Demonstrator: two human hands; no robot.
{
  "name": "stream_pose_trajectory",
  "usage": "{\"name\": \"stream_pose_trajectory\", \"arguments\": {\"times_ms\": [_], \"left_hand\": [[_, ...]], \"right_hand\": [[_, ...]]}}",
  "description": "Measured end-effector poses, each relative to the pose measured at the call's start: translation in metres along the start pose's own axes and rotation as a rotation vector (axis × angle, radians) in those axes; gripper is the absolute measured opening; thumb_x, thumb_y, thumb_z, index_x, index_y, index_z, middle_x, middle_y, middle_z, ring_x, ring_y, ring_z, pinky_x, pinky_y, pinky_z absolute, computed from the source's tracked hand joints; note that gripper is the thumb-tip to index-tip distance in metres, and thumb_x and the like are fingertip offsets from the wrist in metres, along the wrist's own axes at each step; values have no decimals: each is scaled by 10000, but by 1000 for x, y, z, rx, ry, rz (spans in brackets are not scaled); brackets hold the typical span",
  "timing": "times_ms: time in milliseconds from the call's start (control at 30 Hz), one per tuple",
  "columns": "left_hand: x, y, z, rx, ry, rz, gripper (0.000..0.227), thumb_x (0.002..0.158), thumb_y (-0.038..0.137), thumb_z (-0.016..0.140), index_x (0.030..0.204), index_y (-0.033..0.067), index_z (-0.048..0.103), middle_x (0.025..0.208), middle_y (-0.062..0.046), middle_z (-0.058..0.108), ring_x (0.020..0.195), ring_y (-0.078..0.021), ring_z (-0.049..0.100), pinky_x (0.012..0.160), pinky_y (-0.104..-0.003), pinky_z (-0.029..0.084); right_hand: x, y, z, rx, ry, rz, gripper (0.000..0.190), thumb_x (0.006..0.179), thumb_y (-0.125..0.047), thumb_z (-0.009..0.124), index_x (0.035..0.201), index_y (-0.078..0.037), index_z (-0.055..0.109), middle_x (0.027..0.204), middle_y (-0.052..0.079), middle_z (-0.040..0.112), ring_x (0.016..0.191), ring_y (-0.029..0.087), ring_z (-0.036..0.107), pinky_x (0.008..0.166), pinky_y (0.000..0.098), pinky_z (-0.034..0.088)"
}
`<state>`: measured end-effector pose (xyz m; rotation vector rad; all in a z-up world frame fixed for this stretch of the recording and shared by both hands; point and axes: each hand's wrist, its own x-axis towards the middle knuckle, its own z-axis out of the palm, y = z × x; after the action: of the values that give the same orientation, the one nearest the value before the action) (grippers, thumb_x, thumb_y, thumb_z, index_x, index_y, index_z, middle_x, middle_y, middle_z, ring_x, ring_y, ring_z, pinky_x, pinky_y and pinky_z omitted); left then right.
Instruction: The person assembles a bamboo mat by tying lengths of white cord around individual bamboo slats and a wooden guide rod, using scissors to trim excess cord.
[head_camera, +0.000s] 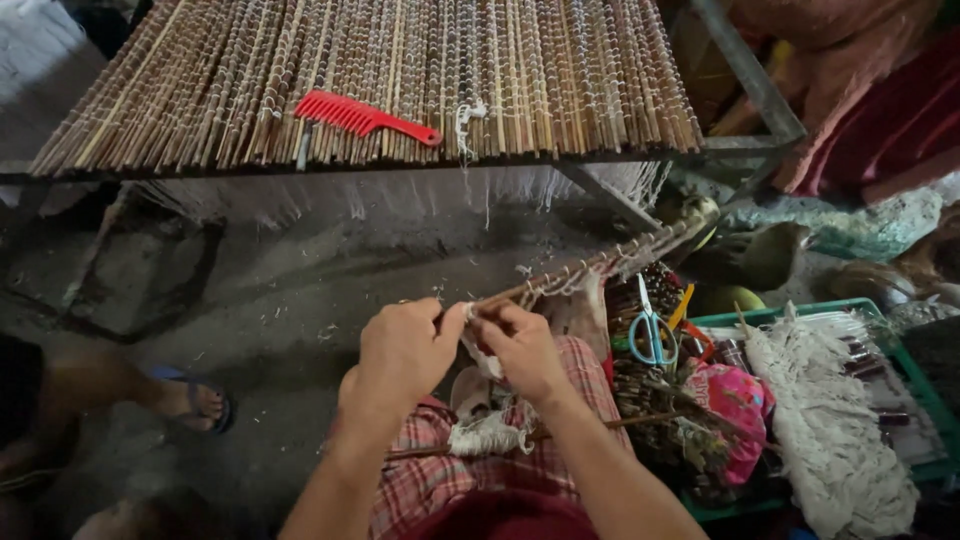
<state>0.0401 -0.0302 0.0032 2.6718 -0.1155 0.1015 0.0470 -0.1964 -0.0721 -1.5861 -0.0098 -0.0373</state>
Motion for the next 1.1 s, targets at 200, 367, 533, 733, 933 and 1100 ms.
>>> {"name": "stream_pose_trajectory", "arguments": {"times_ms": [200, 367, 533, 733, 933, 1100], "left_hand": [[-6, -6, 10, -62, -17, -36, 534, 982, 467, 568, 598, 102, 629, 485, -74, 574, 497, -271, 634, 483, -327, 527], [-13, 2, 4, -8, -75, -58, 572, 960, 591, 540, 811, 82, 754, 682, -140, 717, 705, -351, 729, 615, -426, 573], [-16, 0, 4, 44, -29, -21, 627, 954, 616, 580, 805, 33, 757, 686, -186, 712, 704, -390, 727, 612, -449, 574], [-15, -5, 13, 34, -8, -23, 598, 959, 600, 596, 788, 57, 780, 651, -168, 705, 626, -386, 703, 555, -416, 544], [-15, -7, 19, 16, 2, -28, 571, 943, 564, 621, 775, 38, 765, 650, -198, 696, 638, -427, 694, 556, -462, 530], [-20, -7, 23, 85, 25, -12, 678, 897, 693, 613, 802, 40, 766, 692, -213, 711, 665, -419, 719, 582, -467, 551]], "right_hand": [[-8, 9, -7, 154, 100, 115, 70, 855, -20, 798, 900, 34, 804, 619, 207, 737, 514, 236, 706, 506, 359, 606], [-9, 26, -11, 427, 116, 171, 92, 936, 4, 712, 972, 77, 754, 737, 190, 736, 634, 228, 697, 581, 422, 640], [-14, 16, -8, 365, 137, 183, 67, 885, 33, 762, 933, 76, 781, 747, 212, 751, 624, 239, 693, 526, 430, 622], [-13, 31, -7, 506, 191, 191, 103, 972, -8, 660, 1001, 72, 717, 771, 199, 727, 630, 255, 691, 531, 431, 629], [-15, 16, -6, 435, 141, 157, 189, 1044, -113, 575, 915, 7, 644, 547, 218, 637, 368, 291, 610, 296, 339, 461], [-20, 9, -2, 399, 175, 139, 208, 1038, -113, 596, 876, 10, 640, 556, 206, 659, 414, 250, 640, 356, 343, 520]]}}
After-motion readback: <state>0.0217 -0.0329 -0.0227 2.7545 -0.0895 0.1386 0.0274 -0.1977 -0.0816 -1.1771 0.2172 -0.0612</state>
